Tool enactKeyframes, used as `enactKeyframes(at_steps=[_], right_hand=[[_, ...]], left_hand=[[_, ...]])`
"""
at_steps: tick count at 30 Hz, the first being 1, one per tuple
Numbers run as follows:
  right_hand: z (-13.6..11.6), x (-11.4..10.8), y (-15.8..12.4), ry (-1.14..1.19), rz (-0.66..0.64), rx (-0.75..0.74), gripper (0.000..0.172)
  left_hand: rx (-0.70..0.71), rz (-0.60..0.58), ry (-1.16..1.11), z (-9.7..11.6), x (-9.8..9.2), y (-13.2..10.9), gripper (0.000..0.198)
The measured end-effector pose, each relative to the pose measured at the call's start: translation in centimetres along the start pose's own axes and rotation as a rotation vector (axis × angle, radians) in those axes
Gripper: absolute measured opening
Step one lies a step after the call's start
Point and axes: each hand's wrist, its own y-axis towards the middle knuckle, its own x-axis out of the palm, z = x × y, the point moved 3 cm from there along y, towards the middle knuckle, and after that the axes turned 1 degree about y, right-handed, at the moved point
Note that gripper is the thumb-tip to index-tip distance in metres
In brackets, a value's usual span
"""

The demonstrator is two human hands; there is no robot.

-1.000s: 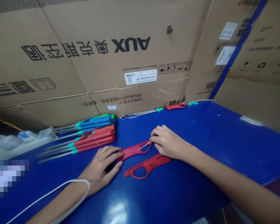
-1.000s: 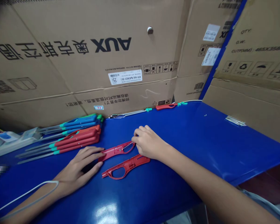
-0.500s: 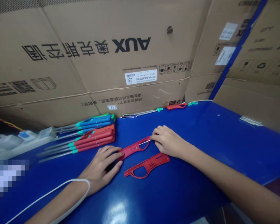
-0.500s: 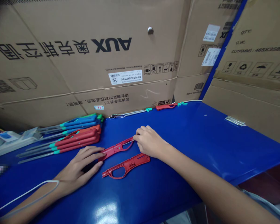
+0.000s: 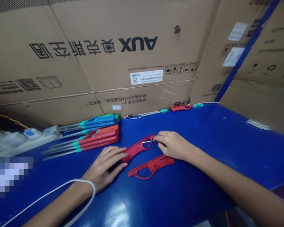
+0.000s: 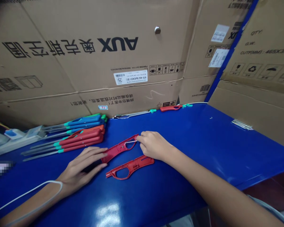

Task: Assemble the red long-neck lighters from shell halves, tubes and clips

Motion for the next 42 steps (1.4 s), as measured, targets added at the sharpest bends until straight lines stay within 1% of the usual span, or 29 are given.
enactKeyframes(at_steps=[5, 12, 16, 20, 22, 24, 26, 28, 29, 31, 34, 37, 40, 41, 42], right_hand=[[-0.1, 0.1, -0.1, 0.056, 0.031, 0.017, 0.025], [-0.1, 0.6, 0.0, 0.141, 0.046, 0.035, 0.027], [0.0, 0.6, 0.0, 0.161, 0.035, 0.072, 0.027], [0.2, 0.5, 0.1, 0.167, 0.017, 0.114, 0.030], [0.4, 0.5, 0.2, 0.205, -0.006, 0.128, 0.031], [0.7, 0.5, 0.3, 0.270, -0.038, 0.126, 0.027], [1.0, 0.5, 0.3, 0.327, -0.060, 0.118, 0.024], [1.2, 0.3, 0.3, 0.362, -0.069, 0.123, 0.020], [1.4, 0.2, 0.3, 0.377, -0.068, 0.134, 0.018], [1.4, 0.0, 0.3, 0.407, -0.112, 0.134, 0.018], [1.5, -0.3, 0.4, 0.424, -0.175, 0.159, 0.013], [1.5, -0.2, 0.3, 0.434, -0.210, 0.185, 0.007], [1.6, 0.0, 0.1, 0.464, -0.225, 0.191, 0.005], [1.7, 0.1, 0.0, 0.478, -0.225, 0.193, 0.004], [1.8, 0.1, 0.0, 0.494, -0.229, 0.191, 0.007]], left_hand=[[-0.001, 0.001, -0.006, -0.1, 0.1, -0.1, 0.029], [0.020, -0.021, 0.016, -0.1, 0.3, -0.2, 0.018], [0.025, -0.028, 0.053, -0.1, 0.4, -0.4, 0.018], [0.070, 0.003, 0.089, 0.2, 0.4, -0.5, 0.018], [0.110, 0.034, 0.129, 0.5, 0.2, -0.2, 0.017], [0.158, 0.054, 0.155, 0.8, 0.0, 0.1, 0.015], [0.156, 0.054, 0.123, 0.8, -0.2, 0.4, 0.015], [0.083, 0.050, 0.062, 0.5, -0.1, 0.4, 0.019], [0.056, 0.038, 0.027, 0.3, 0.0, 0.3, 0.021], [0.016, 0.006, -0.013, -0.2, 0.4, -0.1, 0.022], [0.003, -0.037, -0.037, -0.5, 0.8, -0.7, 0.023], [-0.005, -0.083, -0.066, -0.3, 0.7, -0.7, 0.028], [0.018, -0.118, -0.078, 0.1, 0.4, -0.6, 0.042], [0.024, -0.125, -0.075, 0.2, 0.4, -0.6, 0.043], [0.028, -0.131, -0.073, 0.3, 0.4, -0.5, 0.040]])
